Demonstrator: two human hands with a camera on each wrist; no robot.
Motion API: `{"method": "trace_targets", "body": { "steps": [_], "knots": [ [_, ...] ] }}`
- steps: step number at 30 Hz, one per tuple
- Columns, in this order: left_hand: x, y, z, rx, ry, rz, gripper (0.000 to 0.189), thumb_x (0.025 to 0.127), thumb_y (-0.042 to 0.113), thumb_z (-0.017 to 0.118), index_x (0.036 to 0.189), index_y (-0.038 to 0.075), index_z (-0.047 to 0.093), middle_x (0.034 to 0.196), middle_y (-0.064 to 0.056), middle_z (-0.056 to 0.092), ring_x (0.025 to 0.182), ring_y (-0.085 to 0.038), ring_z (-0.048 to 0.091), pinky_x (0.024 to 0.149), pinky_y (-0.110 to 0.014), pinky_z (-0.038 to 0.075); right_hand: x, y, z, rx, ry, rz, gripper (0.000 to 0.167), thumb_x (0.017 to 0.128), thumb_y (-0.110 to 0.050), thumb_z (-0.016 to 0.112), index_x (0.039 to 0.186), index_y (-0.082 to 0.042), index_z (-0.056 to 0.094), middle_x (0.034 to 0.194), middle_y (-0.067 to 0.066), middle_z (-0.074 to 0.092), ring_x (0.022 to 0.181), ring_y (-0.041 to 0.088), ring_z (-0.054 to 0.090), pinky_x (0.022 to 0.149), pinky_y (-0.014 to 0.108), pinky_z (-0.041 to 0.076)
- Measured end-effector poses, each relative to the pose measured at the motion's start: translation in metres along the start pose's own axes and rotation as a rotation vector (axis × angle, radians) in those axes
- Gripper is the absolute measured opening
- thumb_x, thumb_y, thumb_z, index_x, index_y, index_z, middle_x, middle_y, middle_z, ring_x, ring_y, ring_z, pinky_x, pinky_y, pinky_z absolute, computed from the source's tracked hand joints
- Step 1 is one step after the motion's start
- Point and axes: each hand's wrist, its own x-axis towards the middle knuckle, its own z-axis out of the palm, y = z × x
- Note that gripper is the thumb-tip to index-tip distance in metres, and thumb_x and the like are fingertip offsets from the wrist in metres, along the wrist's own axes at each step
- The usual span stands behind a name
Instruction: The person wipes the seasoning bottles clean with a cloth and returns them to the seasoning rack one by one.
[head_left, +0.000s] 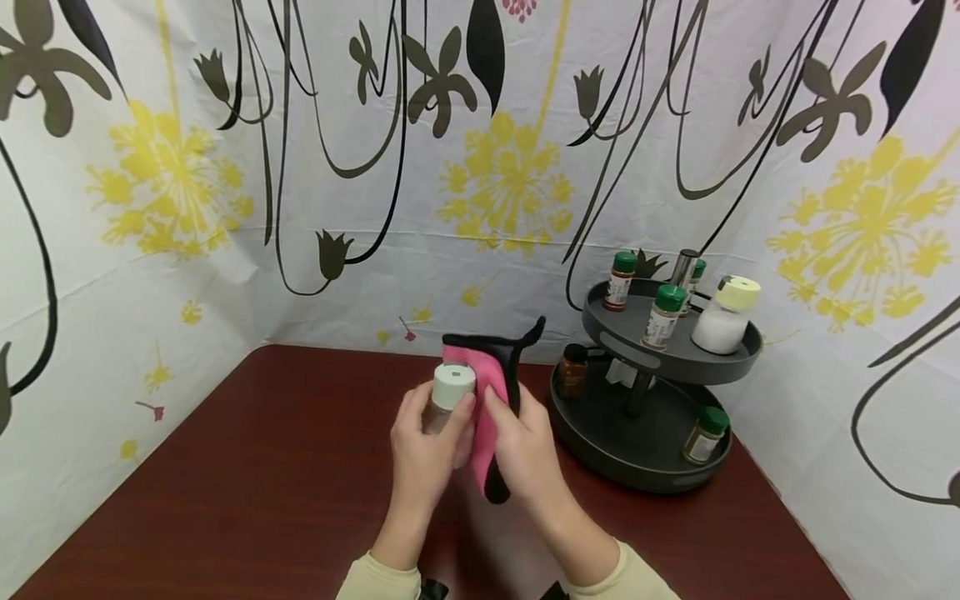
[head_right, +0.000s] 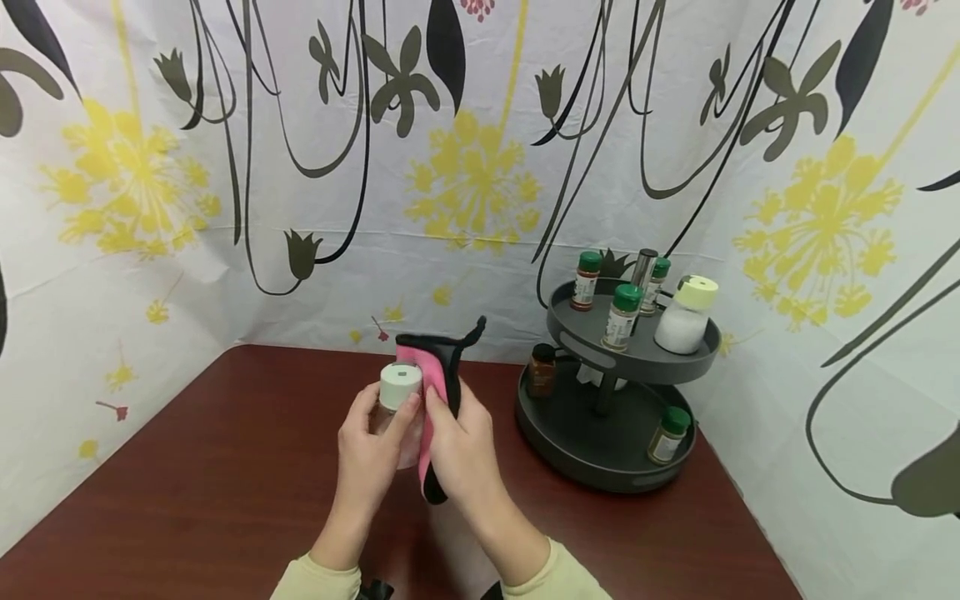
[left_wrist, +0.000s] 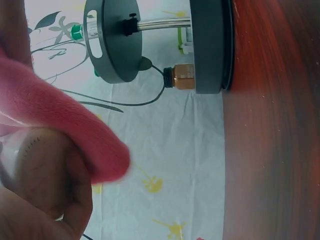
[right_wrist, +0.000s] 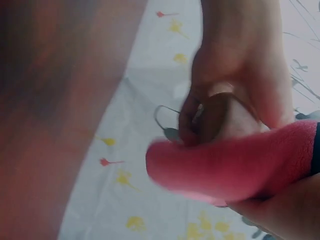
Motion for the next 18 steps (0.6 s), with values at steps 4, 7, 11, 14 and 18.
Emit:
{"method": "trace_targets", "body": {
  "steps": [4,7,11,14,18],
  "knots": [
    [-0.002,0.002,0.001,-0.018,-0.014,0.006,0.037,0.094,0.028,0.083,0.129,0.019,0.076,0.114,-0.001,0.071,0.105,-0.012,0.064,0.096,-0.033,0.055,-0.003,-0.006,0.001,0.035,0.028,-0.081,0.030,0.113,-0.028,0.053,0.134,-0.011,0.063,0.130,0.010,0.070,0.118,0.016,0.067,0.097,0.021,0.054],
    [-0.002,0.003,0.001,-0.056,-0.021,0.001,0.038,0.095,0.025,0.082,0.131,0.019,0.075,0.117,-0.001,0.071,0.108,-0.012,0.064,0.098,-0.031,0.056,-0.011,0.002,0.005,0.017,0.029,-0.103,0.030,0.113,-0.030,0.054,0.136,-0.013,0.062,0.126,0.009,0.071,0.112,0.018,0.067,0.094,0.023,0.055],
    [-0.001,0.003,-0.002,-0.084,-0.012,-0.001,0.039,0.096,0.022,0.081,0.134,0.019,0.074,0.118,-0.002,0.070,0.108,-0.012,0.063,0.095,-0.030,0.056,-0.021,0.020,0.010,-0.040,0.023,-0.054,0.033,0.113,-0.034,0.053,0.138,-0.015,0.061,0.124,0.009,0.070,0.108,0.018,0.064,0.091,0.024,0.053],
    [0.000,0.002,-0.003,-0.077,-0.011,0.006,0.039,0.095,0.022,0.080,0.134,0.019,0.074,0.117,-0.003,0.070,0.105,-0.013,0.063,0.091,-0.029,0.056,-0.023,0.032,0.009,-0.049,0.016,0.001,0.036,0.113,-0.036,0.052,0.139,-0.013,0.061,0.128,0.010,0.069,0.112,0.017,0.064,0.093,0.023,0.052],
    [0.001,0.001,-0.003,-0.060,-0.019,0.001,0.040,0.095,0.022,0.081,0.133,0.017,0.074,0.117,-0.005,0.071,0.104,-0.015,0.064,0.091,-0.032,0.057,-0.020,0.036,0.004,-0.035,-0.014,0.104,0.038,0.113,-0.033,0.051,0.139,-0.007,0.060,0.128,0.013,0.070,0.113,0.018,0.065,0.093,0.025,0.054]
  ]
}}
